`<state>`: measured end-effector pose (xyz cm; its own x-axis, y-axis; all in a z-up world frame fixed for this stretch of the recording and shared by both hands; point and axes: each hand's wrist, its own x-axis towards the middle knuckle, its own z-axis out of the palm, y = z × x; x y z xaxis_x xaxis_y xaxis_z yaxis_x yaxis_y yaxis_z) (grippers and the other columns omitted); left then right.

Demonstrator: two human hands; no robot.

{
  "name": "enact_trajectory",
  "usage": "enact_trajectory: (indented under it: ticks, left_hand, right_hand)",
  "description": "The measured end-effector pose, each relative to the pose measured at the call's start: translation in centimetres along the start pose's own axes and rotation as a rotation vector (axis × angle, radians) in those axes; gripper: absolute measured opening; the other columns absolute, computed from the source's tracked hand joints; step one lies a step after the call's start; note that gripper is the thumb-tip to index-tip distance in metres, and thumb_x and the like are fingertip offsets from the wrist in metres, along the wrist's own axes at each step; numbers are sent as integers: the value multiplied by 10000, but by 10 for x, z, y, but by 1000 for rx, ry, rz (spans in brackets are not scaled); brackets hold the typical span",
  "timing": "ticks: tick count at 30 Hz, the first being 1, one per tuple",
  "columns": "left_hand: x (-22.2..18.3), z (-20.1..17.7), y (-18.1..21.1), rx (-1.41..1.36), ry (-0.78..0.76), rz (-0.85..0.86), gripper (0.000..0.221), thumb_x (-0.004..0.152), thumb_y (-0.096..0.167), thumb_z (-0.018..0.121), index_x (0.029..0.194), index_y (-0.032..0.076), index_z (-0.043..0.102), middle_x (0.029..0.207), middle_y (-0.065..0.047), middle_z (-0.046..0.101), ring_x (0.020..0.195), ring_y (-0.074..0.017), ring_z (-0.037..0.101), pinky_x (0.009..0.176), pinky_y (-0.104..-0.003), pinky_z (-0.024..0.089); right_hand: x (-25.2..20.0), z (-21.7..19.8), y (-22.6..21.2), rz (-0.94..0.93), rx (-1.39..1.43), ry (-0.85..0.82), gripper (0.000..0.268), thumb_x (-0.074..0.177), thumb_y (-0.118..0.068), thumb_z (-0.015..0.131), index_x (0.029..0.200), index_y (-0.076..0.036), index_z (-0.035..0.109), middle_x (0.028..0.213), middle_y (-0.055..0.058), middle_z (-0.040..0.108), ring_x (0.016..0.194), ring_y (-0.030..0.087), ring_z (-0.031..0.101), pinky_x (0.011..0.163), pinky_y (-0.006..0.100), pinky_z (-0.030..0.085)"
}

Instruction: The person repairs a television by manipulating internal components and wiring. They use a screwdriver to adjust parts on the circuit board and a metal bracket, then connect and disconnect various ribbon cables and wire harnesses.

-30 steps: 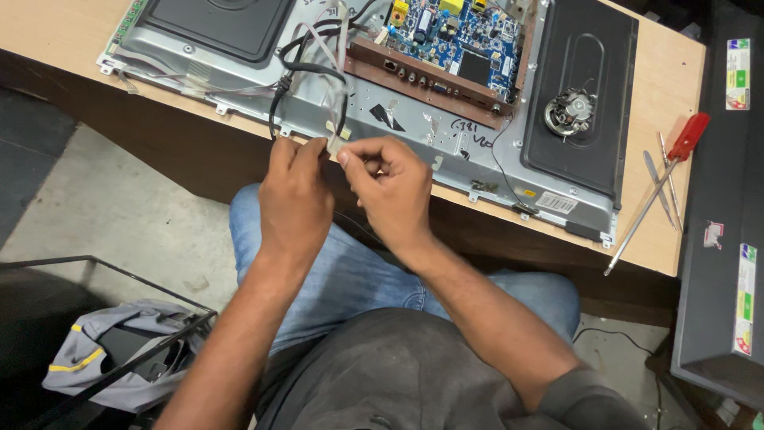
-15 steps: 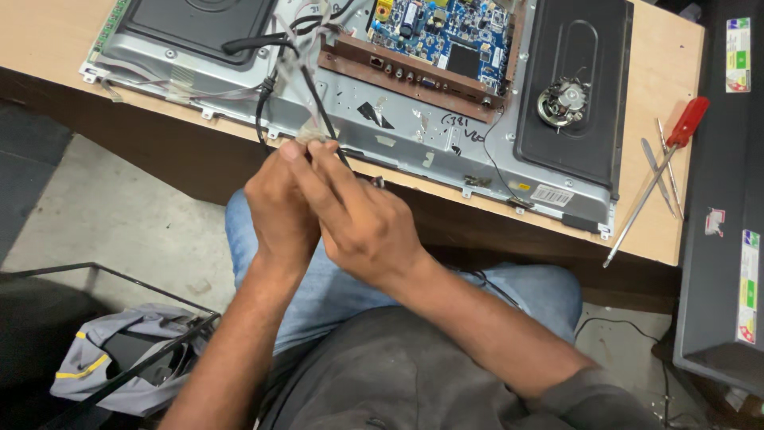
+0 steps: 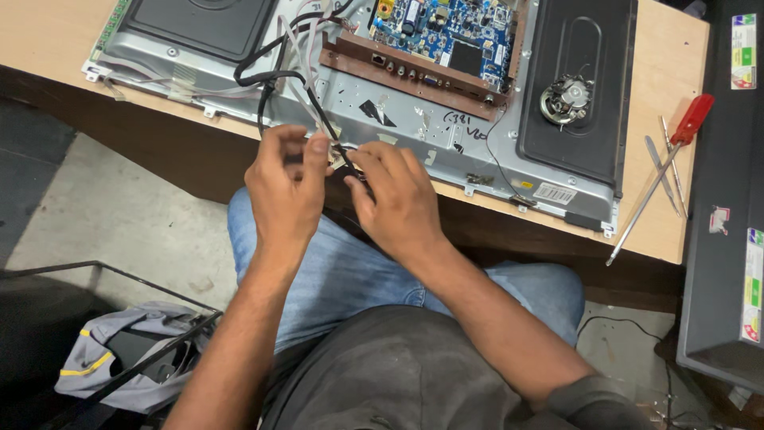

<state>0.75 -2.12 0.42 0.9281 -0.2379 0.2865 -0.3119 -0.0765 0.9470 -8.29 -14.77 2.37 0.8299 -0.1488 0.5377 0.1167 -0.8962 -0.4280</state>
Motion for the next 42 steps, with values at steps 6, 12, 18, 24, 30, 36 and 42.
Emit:
enact_trajectory:
  ticks: [6, 12, 18, 24, 30, 36, 42]
  left_hand:
    - [18, 7, -1, 318, -27, -32, 332, 948, 312, 788, 963, -19, 761, 798, -133, 768, 703, -177, 747, 659, -313, 575]
    - [23, -2, -14, -169, -217, -149, 220, 994, 192, 695, 1037, -17, 750, 858, -54, 763, 745, -81, 702, 651, -254, 561]
    - [18, -5, -21, -402, -276, -151, 197, 1048, 147, 667, 1107, -28, 738, 970, -46, 763, 840, -60, 641, 747, -200, 503]
    - [18, -1, -20, -466, -331, -154, 190, 1047, 118, 645, 1123, -44, 709, 927, -25, 734, 861, -66, 680, 806, -209, 543]
    - [21, -7, -14, -411, -471, -113, 207, 1071, 111, 613, 1179, -45, 695, 923, -9, 708, 861, -54, 640, 805, -207, 511]
    - [28, -26, -6, -229, -541, -2, 427, 1044, 107, 614, 1459, 26, 551, 859, -20, 664, 847, -75, 636, 823, -232, 504]
    - [3, -30, -3, 78, -244, 58, 269, 1005, 143, 684, 1224, -10, 653, 814, -41, 737, 743, -85, 671, 691, -247, 513]
  right_hand:
    - [-4, 12, 1, -111, -100, -16, 396, 720, -2, 755, 1099, -41, 649, 1272, 106, 620, 1123, 321, 590, 950, 460, 501]
    - [2, 6, 0, -37, -112, 129, 325, 835, -133, 830, 1125, -109, 684, 1240, 94, 605, 1090, 286, 570, 918, 441, 437]
    - [16, 2, 13, -124, -79, 199, 308, 938, -134, 802, 1204, -102, 650, 1115, 25, 695, 1079, 226, 640, 1021, 426, 438]
    - [22, -7, 18, -237, -157, 241, 240, 919, -72, 752, 1143, -96, 672, 976, 33, 688, 940, 239, 643, 950, 415, 436]
    - [35, -15, 36, -245, -137, 188, 121, 897, -105, 749, 1004, -118, 695, 852, 30, 673, 841, 239, 632, 906, 417, 434]
    - [71, -35, 49, 205, 208, 142, 56, 1019, -101, 627, 1013, -81, 679, 914, 17, 751, 837, 110, 754, 744, 292, 586]
    - [75, -70, 72, 46, 201, 123, 100, 1042, -66, 697, 1135, -34, 681, 998, 74, 750, 935, 173, 747, 855, 320, 609]
